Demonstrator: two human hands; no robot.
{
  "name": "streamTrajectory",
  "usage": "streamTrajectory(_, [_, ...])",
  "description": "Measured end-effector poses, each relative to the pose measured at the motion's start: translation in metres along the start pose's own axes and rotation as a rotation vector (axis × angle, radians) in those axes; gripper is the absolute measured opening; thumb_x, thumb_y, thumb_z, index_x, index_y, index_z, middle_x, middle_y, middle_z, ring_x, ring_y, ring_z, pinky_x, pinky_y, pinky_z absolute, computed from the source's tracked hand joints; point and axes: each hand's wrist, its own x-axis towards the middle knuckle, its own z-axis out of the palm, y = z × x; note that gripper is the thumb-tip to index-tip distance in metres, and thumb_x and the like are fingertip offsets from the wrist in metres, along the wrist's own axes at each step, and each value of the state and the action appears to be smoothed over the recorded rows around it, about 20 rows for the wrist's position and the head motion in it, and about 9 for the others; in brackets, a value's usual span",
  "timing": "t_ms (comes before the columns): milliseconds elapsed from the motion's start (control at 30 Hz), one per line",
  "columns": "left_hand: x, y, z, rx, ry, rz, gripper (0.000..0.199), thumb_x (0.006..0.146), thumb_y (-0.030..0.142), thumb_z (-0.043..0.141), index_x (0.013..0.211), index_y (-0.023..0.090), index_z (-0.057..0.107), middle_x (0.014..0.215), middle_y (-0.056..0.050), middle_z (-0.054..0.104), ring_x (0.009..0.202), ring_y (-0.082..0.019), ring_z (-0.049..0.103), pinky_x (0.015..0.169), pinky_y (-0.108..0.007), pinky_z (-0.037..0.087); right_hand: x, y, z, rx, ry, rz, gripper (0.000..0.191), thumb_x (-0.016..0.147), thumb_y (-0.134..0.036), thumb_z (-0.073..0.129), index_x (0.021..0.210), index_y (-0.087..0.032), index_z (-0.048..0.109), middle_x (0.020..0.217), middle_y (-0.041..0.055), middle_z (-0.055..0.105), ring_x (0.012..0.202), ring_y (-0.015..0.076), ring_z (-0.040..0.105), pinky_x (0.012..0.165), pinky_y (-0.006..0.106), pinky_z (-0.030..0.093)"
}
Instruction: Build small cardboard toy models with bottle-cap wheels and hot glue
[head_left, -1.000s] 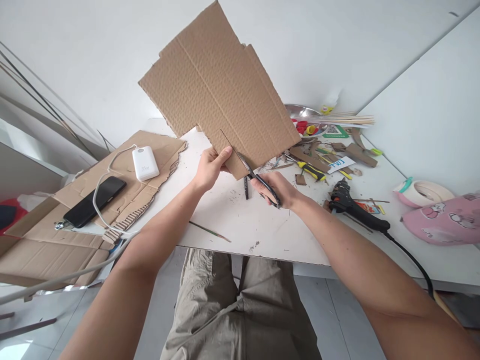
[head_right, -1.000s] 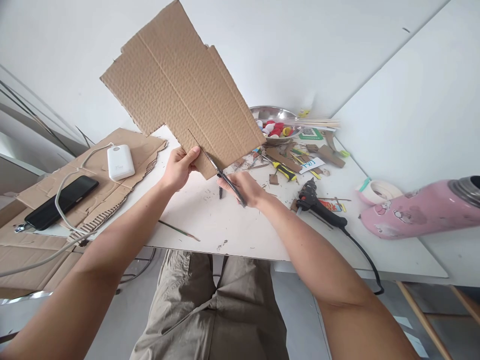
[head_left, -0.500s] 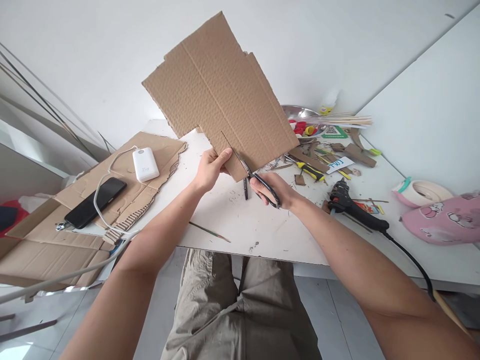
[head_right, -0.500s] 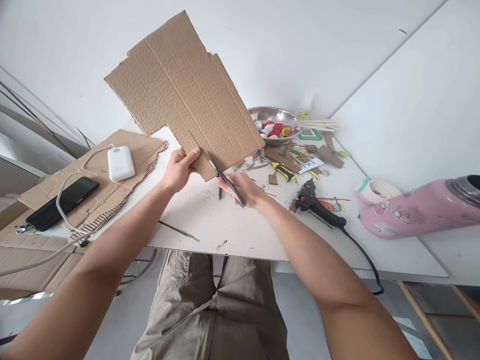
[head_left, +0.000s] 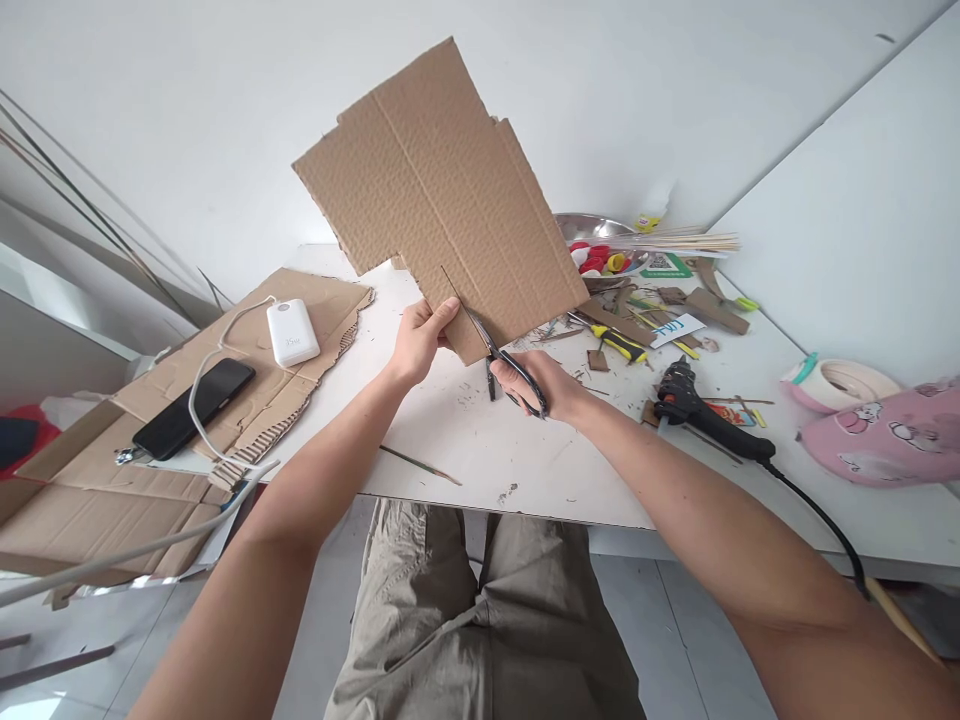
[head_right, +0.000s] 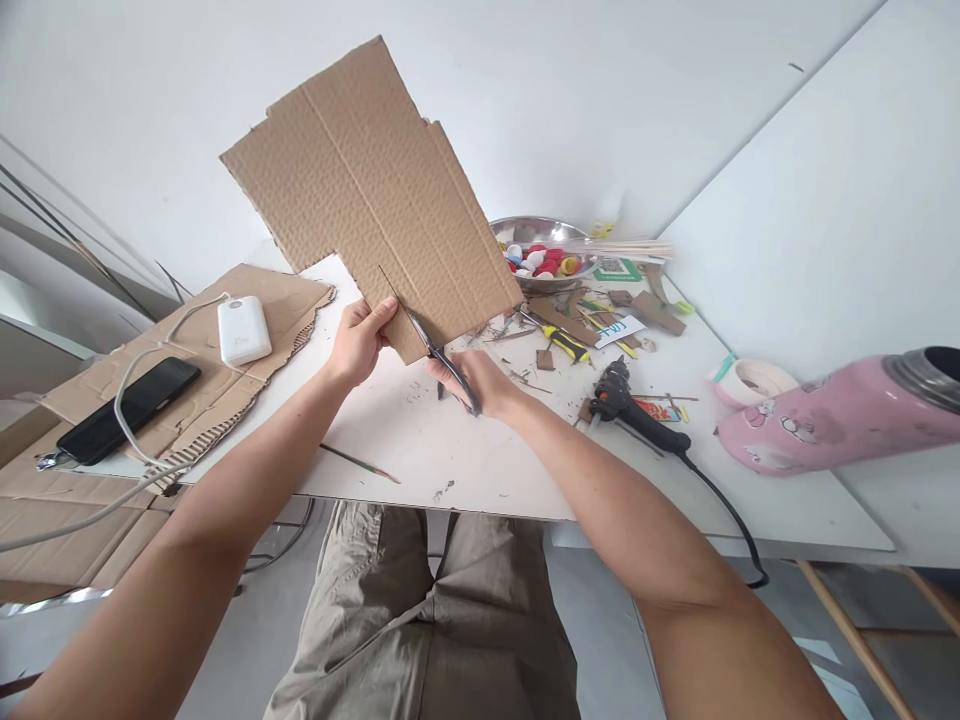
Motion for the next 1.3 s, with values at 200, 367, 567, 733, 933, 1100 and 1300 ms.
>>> streamTrajectory(200, [0.0,-0.002,0.001,-0.02,0.011,0.019,0.052,0.084,0.065,0.09,0.091,0.02,0.067,0.077,-0.005,0.077,0.08,-0.029,0.082,0.064,-0.034,0.067,0.001,0.003,0.0,0.035,-0.003,-0.021,0.077,0.089,-0.098,0.058,0.061,-0.029,0.039,0.046,-0.005,0.038,0.043,0.0134,0.043,0.044,0.029,0.031])
streamTrajectory(367, [0.002,-0.004,0.0,-0.045,-0.003,-0.001,0.052,0.082,0.063,0.091,0.089,0.02,0.064,0.073,-0.004,0.074,0.075,-0.028,0.081,0.057,-0.031,0.063,0.004,0.011,-0.002,0.093,-0.087,-0.022,0.083,0.085,-0.108,0.045,0.063,-0.028,0.042,0.046,-0.0036,0.045,0.045,0.0136,0.046,0.052,0.031,0.039])
streamTrajectory(567, [-0.001,-0.004,0.004,-0.036,0.03,0.031,0.051,0.086,0.063,0.09,0.086,0.021,0.062,0.067,-0.001,0.068,0.07,-0.025,0.079,0.055,-0.028,0.061,0.002,0.006,-0.003,0.079,-0.093,-0.065,0.087,0.079,-0.114,0.037,0.064,-0.028,0.043,0.048,-0.0037,0.044,0.052,0.0153,0.047,0.06,0.033,0.042])
streamTrajectory(733, [-0.006,0.001,0.007,0.03,0.029,0.06,0.057,0.081,0.067,0.092,0.076,0.022,0.057,0.06,0.002,0.064,0.051,-0.016,0.066,0.042,-0.023,0.049,0.001,0.001,-0.005,0.114,-0.133,0.003,0.088,0.074,-0.116,0.038,0.065,-0.029,0.044,0.049,-0.0046,0.046,0.05,0.0155,0.047,0.059,0.035,0.042])
streamTrajectory(933, [-0.007,0.005,0.01,-0.029,0.001,0.002,0.05,0.081,0.059,0.093,0.08,0.02,0.061,0.064,0.001,0.067,0.053,-0.017,0.068,0.042,-0.023,0.049,0.001,0.003,-0.002,0.051,-0.069,-0.047,0.09,0.073,-0.117,0.034,0.063,-0.028,0.042,0.049,-0.0041,0.044,0.049,0.0147,0.047,0.057,0.034,0.038])
streamTrajectory(1100, [-0.008,0.007,0.012,-0.075,-0.035,0.027,0.059,0.071,0.067,0.096,0.079,0.021,0.061,0.061,0.003,0.063,0.052,-0.018,0.068,0.042,-0.025,0.051,0.0,0.001,0.0,0.081,-0.058,-0.057,0.089,0.074,-0.117,0.038,0.063,-0.028,0.043,0.05,-0.0044,0.044,0.048,0.0141,0.047,0.056,0.034,0.037])
streamTrajectory(1300, [-0.012,0.008,0.012,0.034,-0.032,0.033,0.056,0.085,0.066,0.089,0.074,0.022,0.056,0.058,0.003,0.062,0.049,-0.016,0.067,0.042,-0.024,0.051,-0.002,-0.002,0.001,0.028,0.013,-0.046,0.087,0.079,-0.114,0.039,0.061,-0.028,0.039,0.046,-0.0032,0.043,0.044,0.0145,0.046,0.053,0.033,0.034])
